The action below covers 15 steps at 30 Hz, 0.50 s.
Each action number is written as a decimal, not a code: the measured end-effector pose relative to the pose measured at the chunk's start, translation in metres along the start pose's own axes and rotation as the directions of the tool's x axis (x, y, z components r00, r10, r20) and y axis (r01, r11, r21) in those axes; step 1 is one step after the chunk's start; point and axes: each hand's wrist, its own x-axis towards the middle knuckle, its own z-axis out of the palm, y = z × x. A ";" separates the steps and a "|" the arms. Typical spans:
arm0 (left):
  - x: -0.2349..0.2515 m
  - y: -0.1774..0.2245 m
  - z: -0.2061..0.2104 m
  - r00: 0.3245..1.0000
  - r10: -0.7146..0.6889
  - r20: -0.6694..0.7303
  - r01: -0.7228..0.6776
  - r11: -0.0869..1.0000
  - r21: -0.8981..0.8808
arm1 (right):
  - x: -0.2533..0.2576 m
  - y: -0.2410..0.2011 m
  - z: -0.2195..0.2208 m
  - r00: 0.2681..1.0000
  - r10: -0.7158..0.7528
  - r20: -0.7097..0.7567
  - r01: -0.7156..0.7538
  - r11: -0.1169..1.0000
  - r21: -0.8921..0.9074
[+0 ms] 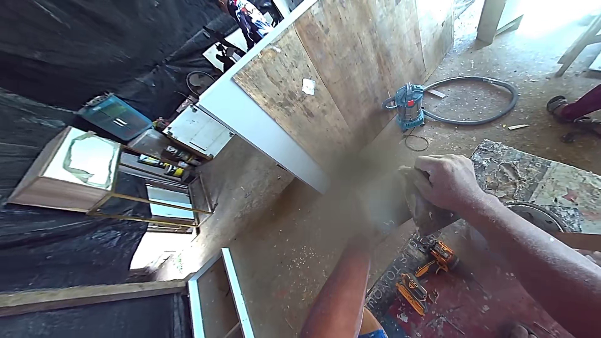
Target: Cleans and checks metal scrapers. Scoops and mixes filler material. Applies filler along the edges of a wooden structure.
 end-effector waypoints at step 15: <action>0.001 -0.014 -0.001 0.999 -0.029 0.027 0.025 0.990 0.137 | 0.005 -0.040 0.004 0.997 -0.040 -0.068 0.046 0.995 0.089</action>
